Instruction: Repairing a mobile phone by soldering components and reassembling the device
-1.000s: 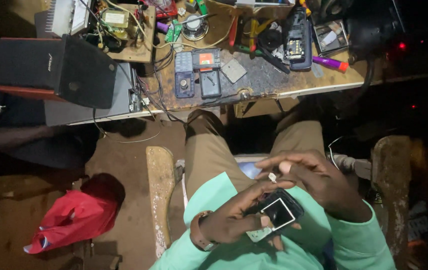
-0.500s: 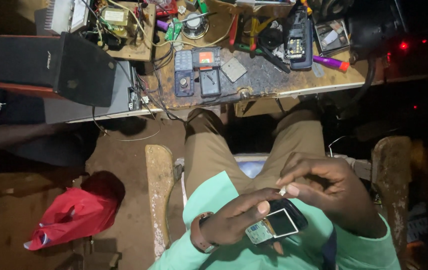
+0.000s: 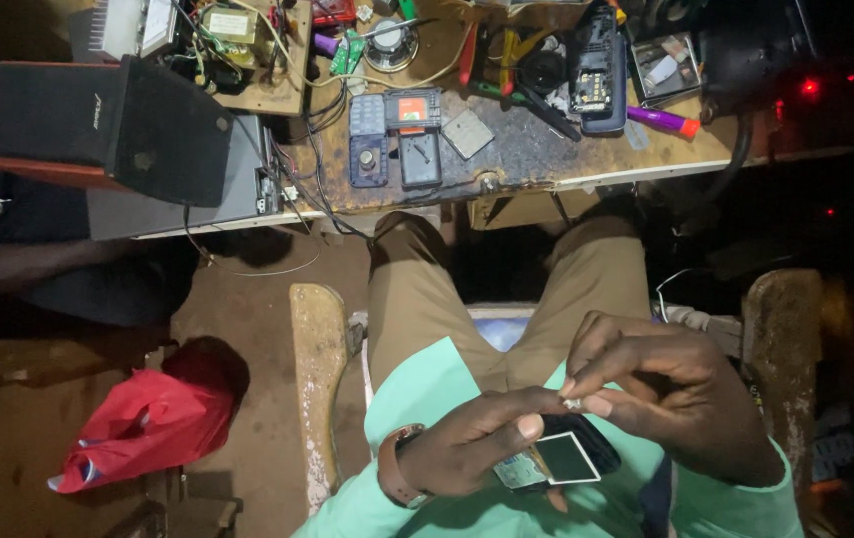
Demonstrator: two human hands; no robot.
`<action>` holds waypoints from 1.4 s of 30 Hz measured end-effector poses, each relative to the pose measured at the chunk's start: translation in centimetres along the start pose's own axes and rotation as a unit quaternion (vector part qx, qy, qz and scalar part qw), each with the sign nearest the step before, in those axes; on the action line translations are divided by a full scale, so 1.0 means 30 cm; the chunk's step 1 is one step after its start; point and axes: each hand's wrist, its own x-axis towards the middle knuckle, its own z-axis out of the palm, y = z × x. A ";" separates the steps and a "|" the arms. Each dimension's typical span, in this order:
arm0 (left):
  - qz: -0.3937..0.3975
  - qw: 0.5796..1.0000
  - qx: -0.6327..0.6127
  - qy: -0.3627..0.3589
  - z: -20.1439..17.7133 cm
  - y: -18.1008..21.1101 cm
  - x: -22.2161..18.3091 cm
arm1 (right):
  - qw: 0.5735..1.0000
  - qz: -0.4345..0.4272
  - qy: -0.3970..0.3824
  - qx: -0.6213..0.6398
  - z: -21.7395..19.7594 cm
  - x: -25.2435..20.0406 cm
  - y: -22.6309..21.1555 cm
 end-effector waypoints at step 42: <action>-0.046 0.968 -0.066 0.238 -0.028 -0.004 0.051 | 0.956 0.150 0.188 -0.171 -0.045 0.012 0.171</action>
